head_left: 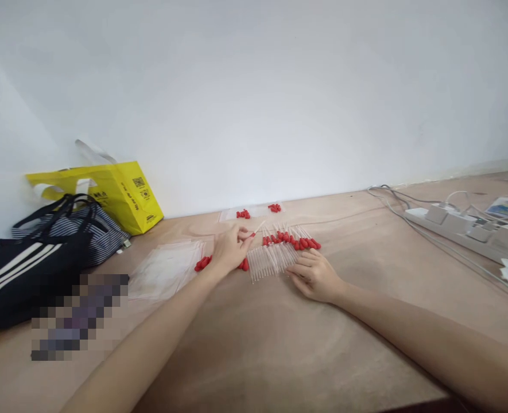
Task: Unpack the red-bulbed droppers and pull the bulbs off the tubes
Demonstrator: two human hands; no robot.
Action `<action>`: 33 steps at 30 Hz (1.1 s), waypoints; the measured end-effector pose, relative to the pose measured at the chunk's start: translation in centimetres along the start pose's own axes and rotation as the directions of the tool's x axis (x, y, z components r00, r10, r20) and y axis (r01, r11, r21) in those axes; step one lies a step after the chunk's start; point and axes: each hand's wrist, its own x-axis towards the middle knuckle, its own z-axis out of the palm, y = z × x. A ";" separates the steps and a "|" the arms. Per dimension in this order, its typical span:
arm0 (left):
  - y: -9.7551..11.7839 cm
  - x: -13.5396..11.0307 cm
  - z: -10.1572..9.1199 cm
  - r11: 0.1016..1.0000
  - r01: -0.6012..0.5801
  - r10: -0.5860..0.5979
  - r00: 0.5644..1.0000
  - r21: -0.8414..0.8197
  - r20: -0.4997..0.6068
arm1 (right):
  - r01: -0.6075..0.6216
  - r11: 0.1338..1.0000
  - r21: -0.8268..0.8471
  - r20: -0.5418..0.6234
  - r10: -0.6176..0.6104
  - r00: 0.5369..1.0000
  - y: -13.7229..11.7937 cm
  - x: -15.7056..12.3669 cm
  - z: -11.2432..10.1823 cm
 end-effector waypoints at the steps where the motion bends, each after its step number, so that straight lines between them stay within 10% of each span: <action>1: -0.9 -1.4 -0.5 0.996 -0.082 0.081 0.996 -0.021 -0.046 | -0.031 0.999 -0.011 -0.044 0.031 0.999 0.0 0.1 0.0; 5: -3.2 -5.9 -0.7 0.950 -0.307 0.311 0.938 0.055 -0.151 | -0.128 0.991 -0.047 -0.178 0.118 0.977 0.0 0.8 0.4; 12: -2.1 -7.0 0.6 0.852 -0.498 0.524 0.812 0.163 -0.257 | -0.056 0.998 0.002 -0.006 0.056 0.998 -0.9 2.8 2.6; 33: -1.4 -6.6 1.3 0.787 -0.589 0.611 0.786 0.182 -0.098 | 0.119 0.989 -0.083 -0.097 -0.127 0.987 -1.5 2.5 2.6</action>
